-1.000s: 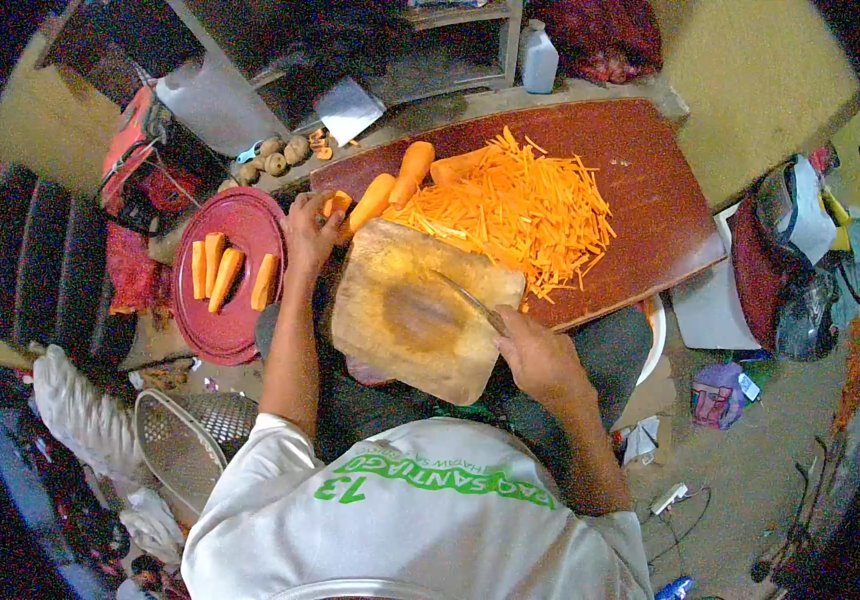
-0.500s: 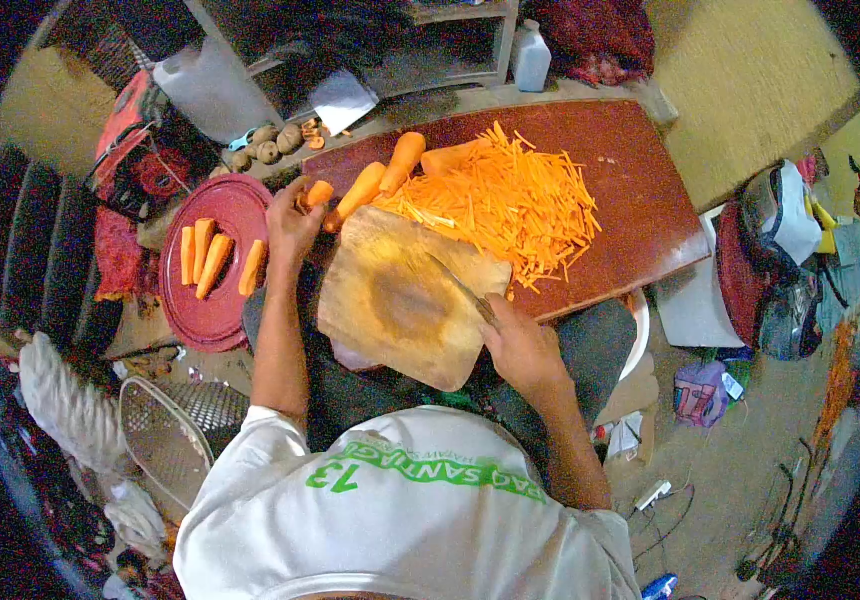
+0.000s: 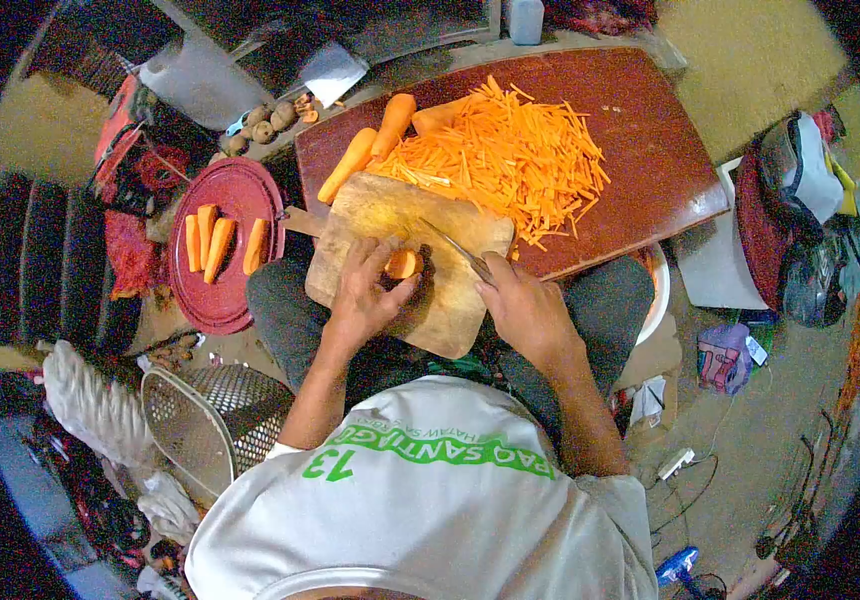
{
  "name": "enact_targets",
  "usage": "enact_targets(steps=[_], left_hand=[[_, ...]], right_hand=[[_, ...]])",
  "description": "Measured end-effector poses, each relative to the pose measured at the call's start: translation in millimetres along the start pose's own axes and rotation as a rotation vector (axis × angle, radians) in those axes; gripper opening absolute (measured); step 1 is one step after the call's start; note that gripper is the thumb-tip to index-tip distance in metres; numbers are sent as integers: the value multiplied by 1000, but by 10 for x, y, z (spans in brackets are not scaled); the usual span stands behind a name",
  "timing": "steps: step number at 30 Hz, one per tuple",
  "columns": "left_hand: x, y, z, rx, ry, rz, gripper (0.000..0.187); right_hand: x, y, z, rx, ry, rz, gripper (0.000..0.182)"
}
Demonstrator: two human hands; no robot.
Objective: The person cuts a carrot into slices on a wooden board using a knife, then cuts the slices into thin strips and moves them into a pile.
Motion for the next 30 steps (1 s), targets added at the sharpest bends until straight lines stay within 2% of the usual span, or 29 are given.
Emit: enact_targets(steps=[6,8,12,14,17,24,30], left_hand=[[76,-38,126,19,2,13,46],[101,3,112,54,13,-50,44],[166,36,29,59,-107,-151,40],[197,-4,0,12,-159,-139,39],[214,-71,-10,-64,-193,-107,38],[173,-88,-102,-151,-211,1,42],[197,-169,-52,-193,-228,-12,44]], right_hand=[[53,-48,80,-133,54,125,48],[63,-56,121,-127,44,170,51],[127,69,181,-253,34,59,48],[171,158,222,-344,67,29,46],[211,196,311,-286,141,58,45],[187,245,443,-138,138,199,47],[76,381,495,-28,147,336,43]])
Point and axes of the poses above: each hand's wrist, its own x-axis away from the middle knuckle, its own y-axis out of the back of the hand, z = x × y, the point moved 10 cm from there along -x, towards the middle knuckle, and after that the axes turned 9 degrees about x, right-handed, at the moved point
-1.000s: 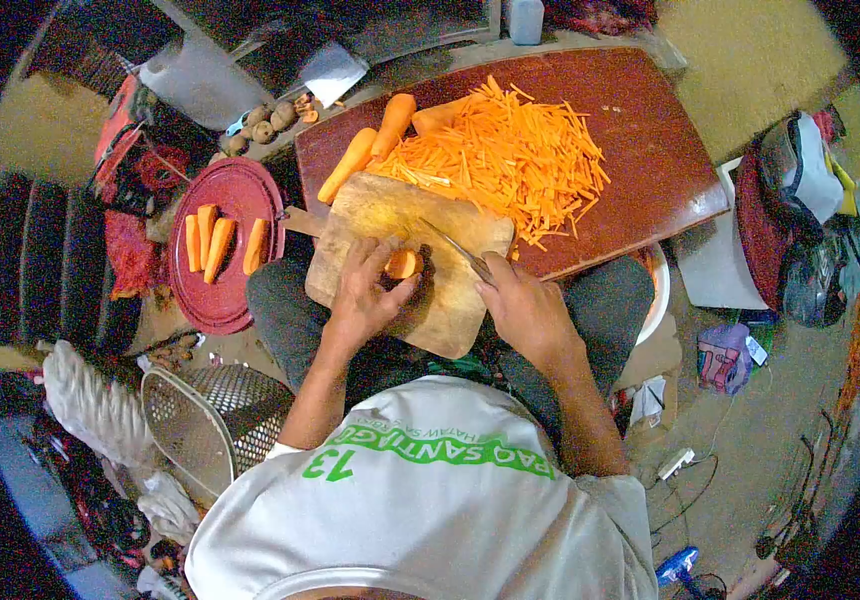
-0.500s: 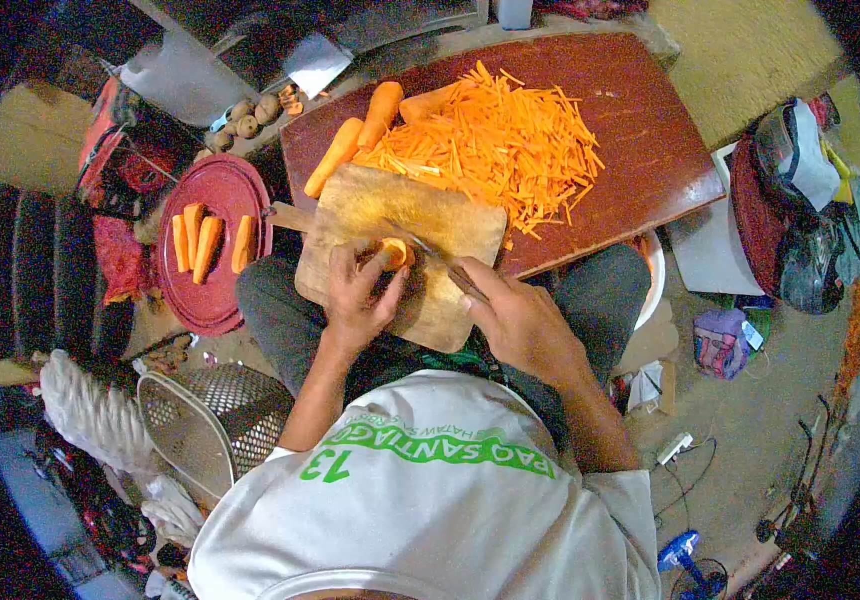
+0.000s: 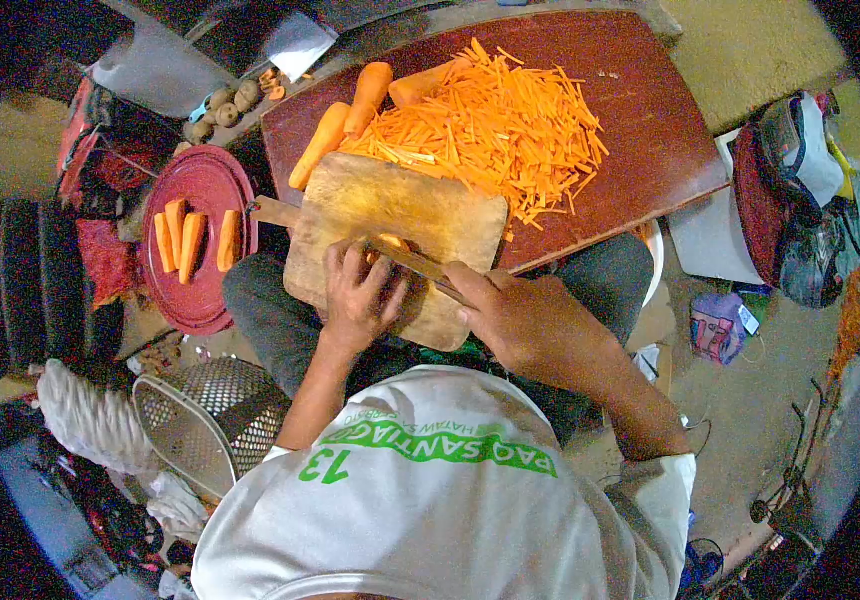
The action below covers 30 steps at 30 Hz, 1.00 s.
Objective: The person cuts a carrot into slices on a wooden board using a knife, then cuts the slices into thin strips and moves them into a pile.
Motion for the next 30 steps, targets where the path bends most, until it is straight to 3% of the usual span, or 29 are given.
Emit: enact_targets(steps=[11,17,21,24,29,30], left_hand=[[68,-57,7,-12,-11,-20,46],[109,-99,43,-10,3,-11,47],[133,-110,41,-10,-10,-2,48],[76,-41,4,-1,-25,-65,45],[143,-111,41,32,-5,-4,52],[135,-109,40,43,-4,1,53]], right_hand=[[-193,83,16,136,135,57,35],[-294,104,18,61,205,120,33],[-330,59,-35,65,95,191,31],[-391,-5,-97,39,94,189,33],[-612,-226,-74,126,234,107,35],[-639,-277,-173,51,183,107,37]])
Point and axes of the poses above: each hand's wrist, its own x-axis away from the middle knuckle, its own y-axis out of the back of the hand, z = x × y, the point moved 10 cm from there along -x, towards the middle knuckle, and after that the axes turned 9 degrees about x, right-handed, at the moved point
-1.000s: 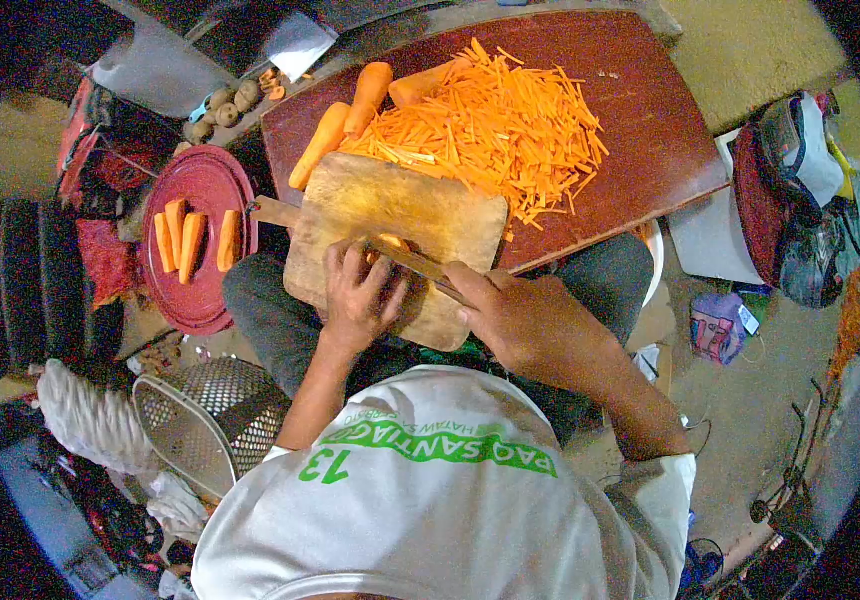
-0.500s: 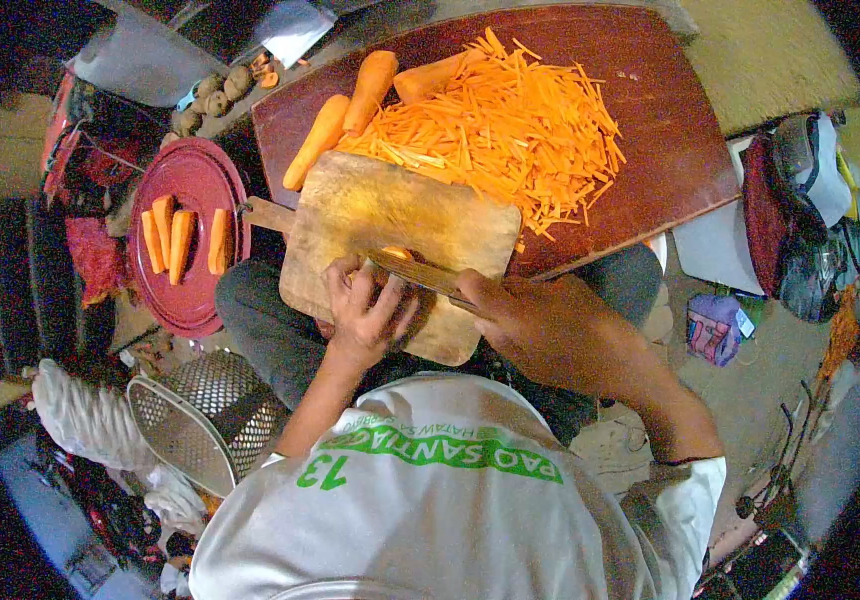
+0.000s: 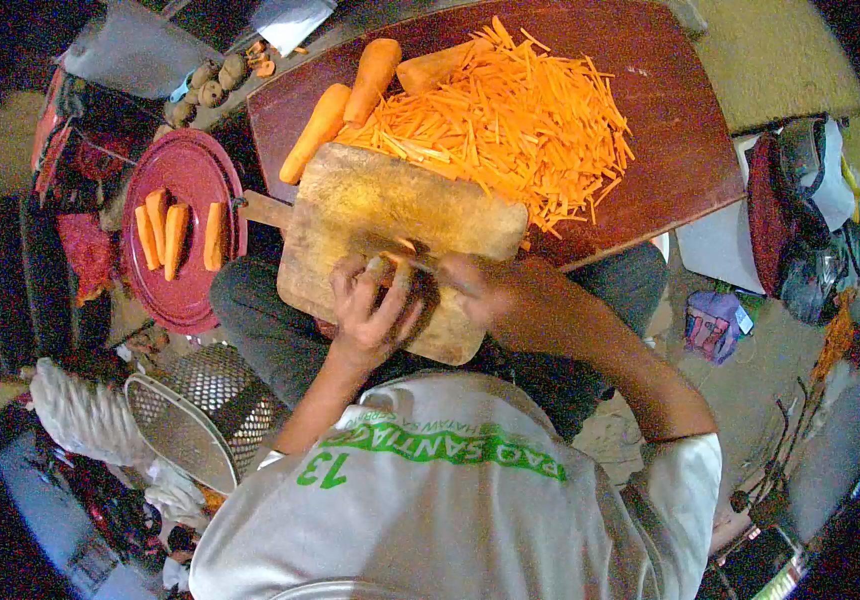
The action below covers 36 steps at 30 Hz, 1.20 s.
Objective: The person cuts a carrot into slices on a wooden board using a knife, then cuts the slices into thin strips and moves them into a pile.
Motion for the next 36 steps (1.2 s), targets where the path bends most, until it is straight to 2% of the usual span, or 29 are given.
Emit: enact_targets(steps=[2,5,8,11,16,24,26,32,35,36], left_hand=[[34,-15,36,-19,-2,-21,53],[59,-3,40,-15,7,-23,54],[40,25,64,13,16,4,55],[-7,88,30,34,17,-16,49],[-22,92,21,44,8,-49,47],[-20,84,21,33,23,-45,45],[12,52,43,21,26,-12,50],[23,41,60,9,26,5,52],[28,34,65,12,33,5,52],[31,37,63,14,35,3,52]], right_hand=[[-17,-91,-209,-144,-89,-10,39],[58,-75,-138,-203,-56,-154,42],[114,48,1,-139,31,-220,41],[286,213,141,-137,6,-251,40],[429,196,116,-102,-115,-87,41],[422,341,171,-55,-128,65,45],[392,318,133,-43,-144,121,45],[328,317,67,-42,-194,198,43],[347,455,137,-17,-125,68,43],[332,456,151,-5,-132,102,43]])
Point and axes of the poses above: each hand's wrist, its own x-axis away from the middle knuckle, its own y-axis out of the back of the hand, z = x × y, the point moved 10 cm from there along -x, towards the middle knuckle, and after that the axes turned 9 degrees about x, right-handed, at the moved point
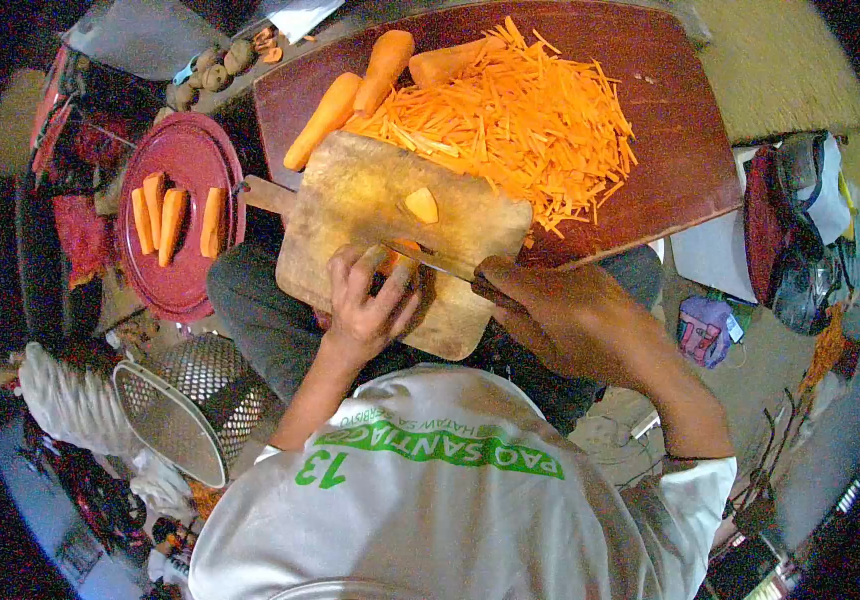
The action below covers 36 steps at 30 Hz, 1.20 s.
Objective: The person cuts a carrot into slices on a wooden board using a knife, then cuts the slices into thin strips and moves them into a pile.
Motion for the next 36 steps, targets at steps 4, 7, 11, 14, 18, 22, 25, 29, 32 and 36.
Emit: enact_targets(steps=[4,7,11,14,18,22,25,29,32,36], left_hand=[[-4,1,-1,3,-8,-8,52],[18,0,6,9,-10,-3,53],[31,-12,5,14,-18,1,54],[37,-14,7,20,-21,-5,55],[-82,79,-85,-3,-37,-26,47],[-54,85,-71,-7,-47,-40,49],[-33,97,-51,-12,-57,-39,50],[-44,126,-42,21,-38,-36,47],[-16,110,26,50,-3,-30,50],[-8,119,5,22,-35,-27,50]], right_hand=[[-18,3,30,13,-7,36,44],[-42,-84,3,0,17,33,45],[-118,-147,-50,-64,43,0,42],[-293,-394,-173,-56,-5,-9,39],[-480,-550,-215,-101,-34,20,38],[-404,-576,-271,-149,33,-130,38],[-257,-401,-233,-144,98,-270,40],[-111,-270,-187,-124,30,-159,43],[-3,-279,-122,-193,0,-143,42],[36,-293,-44,-156,0,-119,41]])
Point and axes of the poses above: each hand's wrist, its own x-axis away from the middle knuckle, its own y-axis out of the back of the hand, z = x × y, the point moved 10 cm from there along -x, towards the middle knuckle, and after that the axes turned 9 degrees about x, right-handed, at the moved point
